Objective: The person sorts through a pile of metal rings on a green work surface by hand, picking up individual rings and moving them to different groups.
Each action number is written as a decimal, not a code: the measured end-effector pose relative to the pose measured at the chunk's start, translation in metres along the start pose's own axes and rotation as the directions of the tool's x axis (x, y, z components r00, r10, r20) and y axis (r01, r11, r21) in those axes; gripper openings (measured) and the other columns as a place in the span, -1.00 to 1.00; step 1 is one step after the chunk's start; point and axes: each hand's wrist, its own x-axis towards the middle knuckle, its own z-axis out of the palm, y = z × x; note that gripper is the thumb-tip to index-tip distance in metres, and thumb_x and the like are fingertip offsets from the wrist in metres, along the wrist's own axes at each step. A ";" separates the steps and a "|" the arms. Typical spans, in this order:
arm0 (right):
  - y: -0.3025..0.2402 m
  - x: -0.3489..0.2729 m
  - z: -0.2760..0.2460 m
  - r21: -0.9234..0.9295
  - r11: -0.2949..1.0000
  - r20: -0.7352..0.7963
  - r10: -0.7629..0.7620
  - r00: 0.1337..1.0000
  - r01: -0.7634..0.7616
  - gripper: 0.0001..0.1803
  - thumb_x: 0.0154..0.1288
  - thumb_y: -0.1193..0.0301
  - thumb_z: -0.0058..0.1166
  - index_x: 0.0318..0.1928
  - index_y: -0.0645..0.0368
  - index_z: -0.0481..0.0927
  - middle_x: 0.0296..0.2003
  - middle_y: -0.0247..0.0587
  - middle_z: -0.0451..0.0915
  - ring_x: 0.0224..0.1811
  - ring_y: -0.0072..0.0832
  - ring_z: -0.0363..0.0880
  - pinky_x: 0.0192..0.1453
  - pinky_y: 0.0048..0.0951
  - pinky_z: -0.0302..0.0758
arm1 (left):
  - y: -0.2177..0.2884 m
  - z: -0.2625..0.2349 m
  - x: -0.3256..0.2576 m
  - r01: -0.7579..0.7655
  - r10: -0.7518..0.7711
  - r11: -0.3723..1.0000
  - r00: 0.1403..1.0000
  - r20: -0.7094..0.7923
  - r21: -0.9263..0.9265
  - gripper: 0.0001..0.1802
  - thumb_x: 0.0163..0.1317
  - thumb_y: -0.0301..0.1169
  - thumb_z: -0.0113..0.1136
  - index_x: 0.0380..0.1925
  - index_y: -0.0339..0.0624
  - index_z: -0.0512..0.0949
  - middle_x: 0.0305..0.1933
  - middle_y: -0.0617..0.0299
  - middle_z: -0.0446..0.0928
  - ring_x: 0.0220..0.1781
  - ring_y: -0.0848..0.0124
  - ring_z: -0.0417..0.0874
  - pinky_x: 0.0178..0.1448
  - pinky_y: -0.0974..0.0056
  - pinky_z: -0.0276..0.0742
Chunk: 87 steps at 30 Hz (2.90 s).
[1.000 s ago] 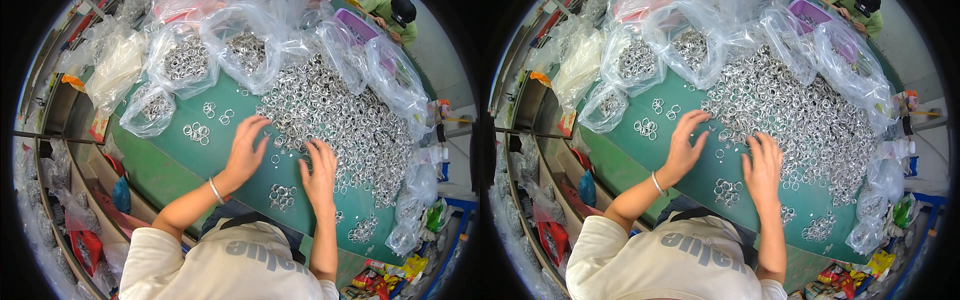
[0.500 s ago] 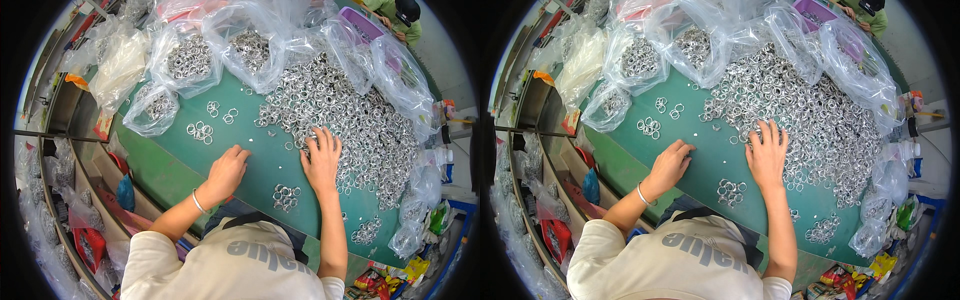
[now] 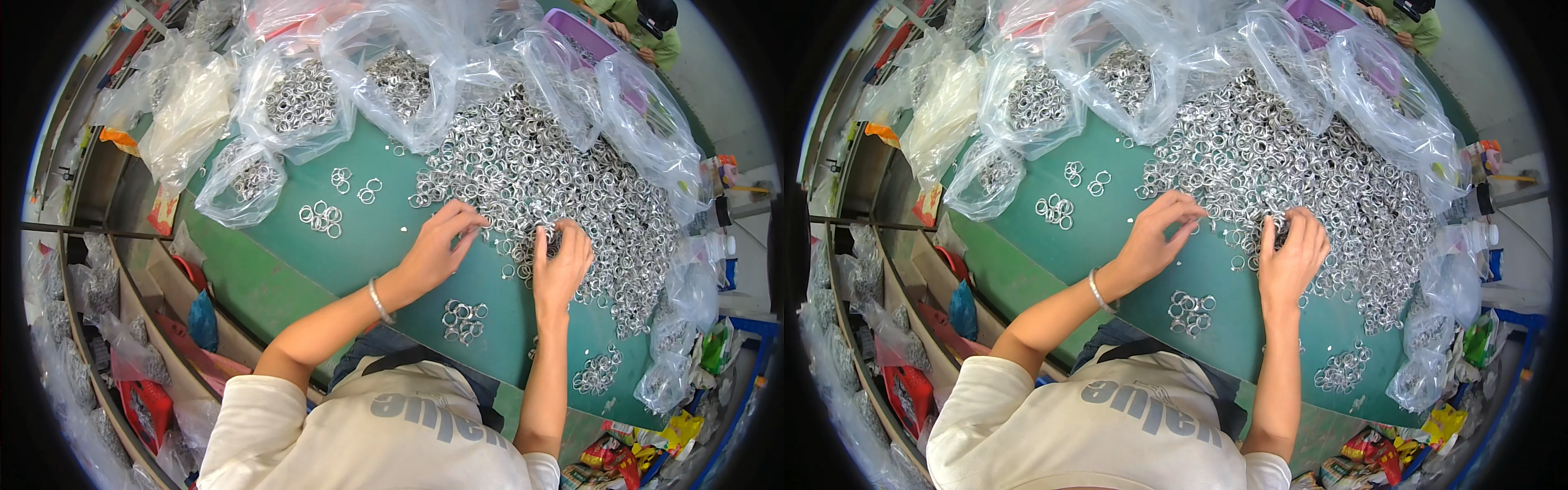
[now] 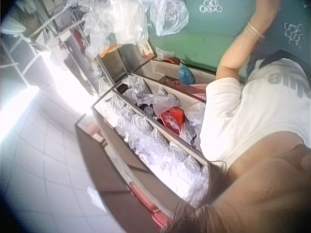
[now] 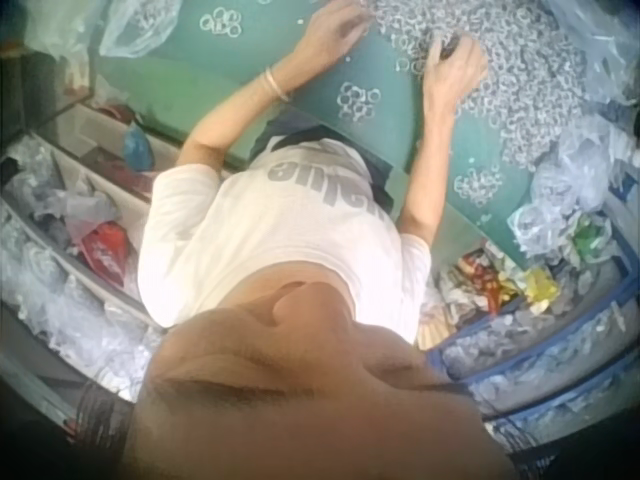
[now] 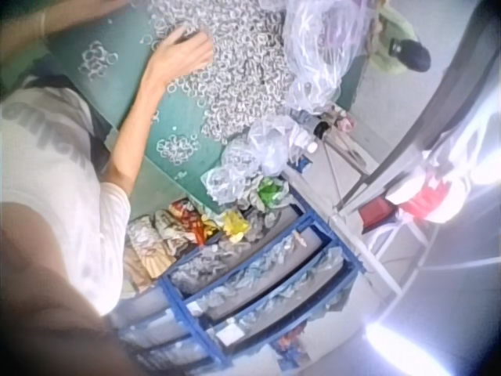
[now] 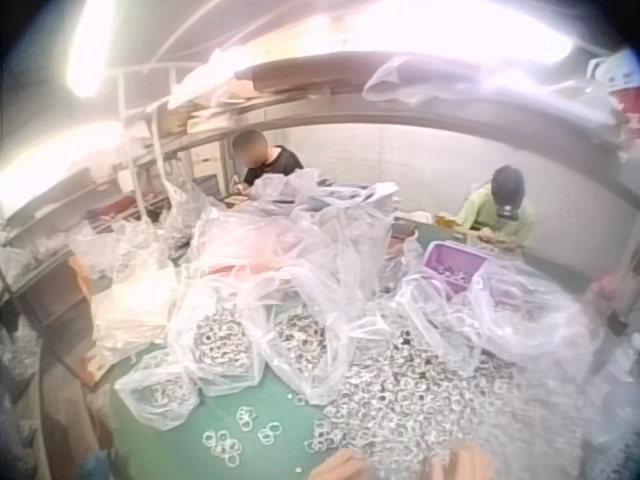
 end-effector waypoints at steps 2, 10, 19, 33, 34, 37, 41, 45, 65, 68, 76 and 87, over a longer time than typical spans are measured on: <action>-0.002 0.003 -0.002 -0.018 0.998 -0.020 0.053 0.998 -0.053 -0.72 0.23 0.37 0.19 -0.10 0.22 0.49 -0.07 -0.18 0.52 0.03 -0.23 0.44 0.17 -0.19 0.26 | -0.003 0.004 0.013 -0.055 0.052 0.998 0.993 -0.106 -0.028 -0.67 0.10 -0.74 0.16 -0.12 -0.23 0.58 -0.11 0.13 0.50 -0.06 0.26 0.58 -0.02 0.29 0.50; -0.033 -0.003 -0.008 -0.015 0.998 0.008 -0.058 0.998 0.058 -0.82 0.20 0.46 0.17 -0.18 0.18 0.54 -0.13 -0.19 0.49 -0.05 -0.25 0.42 0.10 -0.18 0.26 | -0.006 -0.032 -0.010 0.109 -0.040 0.867 0.988 -0.149 0.487 -0.63 0.04 -0.59 0.30 -0.09 -0.19 0.57 -0.08 0.15 0.44 -0.01 0.19 0.47 0.06 0.18 0.35; -0.051 -0.011 0.019 0.041 0.985 0.119 -0.172 0.978 0.168 -0.92 0.18 0.44 0.18 -0.35 0.15 0.56 -0.37 -0.25 0.47 -0.23 -0.32 0.39 -0.06 -0.23 0.25 | -0.021 -0.028 -0.013 0.081 -0.061 0.791 0.997 -0.054 0.607 -0.73 0.05 -0.47 0.35 -0.21 -0.16 0.56 -0.19 0.18 0.41 -0.12 0.23 0.42 -0.05 0.19 0.26; -0.071 -0.010 0.041 0.226 0.909 0.170 -0.391 0.904 0.351 -0.89 0.13 0.45 0.18 -0.33 0.20 0.59 -0.23 -0.22 0.46 -0.13 -0.29 0.39 0.02 -0.20 0.27 | -0.012 -0.029 -0.021 -0.010 0.051 0.913 0.995 -0.091 0.408 -0.74 0.01 -0.64 0.31 -0.27 -0.27 0.51 -0.18 0.12 0.54 -0.14 0.17 0.56 -0.05 0.18 0.48; -0.070 -0.011 0.040 0.227 0.910 0.170 -0.388 0.906 0.347 -0.92 0.13 0.47 0.16 -0.35 0.19 0.59 -0.22 -0.21 0.47 -0.12 -0.28 0.40 0.03 -0.19 0.26 | -0.010 -0.030 -0.022 0.025 0.014 0.922 0.995 -0.098 0.387 -0.72 0.00 -0.65 0.31 -0.25 -0.27 0.51 -0.20 0.11 0.54 -0.16 0.17 0.56 -0.06 0.18 0.49; -0.071 -0.011 0.031 0.238 0.933 0.117 -0.304 0.945 0.271 -0.91 0.13 0.46 0.17 -0.34 0.18 0.58 -0.19 -0.19 0.48 -0.09 -0.28 0.41 0.06 -0.18 0.27 | -0.002 -0.031 -0.026 0.109 -0.070 0.937 0.989 -0.128 0.332 -0.69 -0.01 -0.68 0.29 -0.22 -0.28 0.51 -0.23 0.11 0.55 -0.19 0.19 0.58 -0.09 0.19 0.51; -0.075 -0.015 0.038 0.180 0.947 0.155 -0.294 0.943 0.266 -0.87 0.12 0.47 0.17 -0.30 0.22 0.56 -0.10 -0.14 0.48 0.00 -0.25 0.40 0.11 -0.16 0.26 | 0.001 -0.025 -0.027 0.082 -0.050 0.931 0.994 -0.098 0.355 -0.67 0.01 -0.69 0.25 -0.17 -0.28 0.52 -0.21 0.11 0.55 -0.19 0.20 0.57 -0.08 0.19 0.50; -0.069 -0.015 0.038 0.136 0.948 0.154 -0.307 0.939 0.287 -0.87 0.10 0.48 0.19 -0.34 0.22 0.54 -0.10 -0.13 0.49 0.04 -0.27 0.39 0.14 -0.15 0.24 | 0.004 -0.024 -0.027 0.032 -0.010 0.919 0.998 -0.058 0.393 -0.66 0.01 -0.69 0.23 -0.14 -0.27 0.52 -0.20 0.10 0.54 -0.18 0.18 0.56 -0.07 0.20 0.49; -0.010 -0.025 -0.020 0.320 0.899 0.240 0.228 0.943 -0.299 -0.77 0.14 0.42 0.26 -0.16 0.17 0.62 -0.49 -0.23 0.39 -0.51 -0.41 0.41 -0.43 -0.36 0.34 | 0.015 -0.017 -0.033 0.117 -0.144 0.946 0.987 0.068 0.304 -0.64 0.08 -0.67 0.08 -0.07 -0.26 0.47 -0.19 0.05 0.47 -0.18 0.07 0.52 -0.10 0.08 0.45; -0.031 -0.023 -0.008 -0.030 0.981 0.217 0.194 0.957 -0.192 -0.81 0.14 0.36 0.27 -0.25 0.14 0.64 -0.33 -0.16 0.46 -0.38 -0.19 0.57 -0.35 -0.20 0.45 | 0.017 -0.014 -0.033 0.088 -0.121 0.940 0.989 0.081 0.330 -0.65 0.09 -0.68 0.11 -0.07 -0.25 0.49 -0.16 0.07 0.49 -0.19 0.12 0.56 -0.10 0.15 0.49; -0.004 -0.029 -0.009 0.694 0.511 0.383 0.334 0.861 -0.507 -0.92 0.22 0.50 0.17 -0.27 0.23 0.60 -0.44 -0.39 0.40 -0.50 -0.63 0.35 -0.52 -0.58 0.22 | 0.012 -0.018 -0.037 0.093 -0.122 0.952 0.989 0.084 0.293 -0.67 0.07 -0.67 0.10 -0.11 -0.26 0.49 -0.19 0.07 0.47 -0.18 0.09 0.52 -0.08 0.09 0.45; -0.024 -0.026 -0.004 0.377 0.850 0.419 0.199 0.886 -0.369 -0.83 0.11 0.45 0.29 -0.25 0.17 0.65 -0.61 -0.31 0.40 -0.65 -0.49 0.28 -0.52 -0.49 0.25 | 0.015 -0.016 -0.037 0.101 -0.135 0.940 0.987 0.085 0.326 -0.72 0.11 -0.66 0.14 -0.13 -0.26 0.53 -0.13 0.07 0.53 -0.15 0.09 0.59 -0.06 0.16 0.51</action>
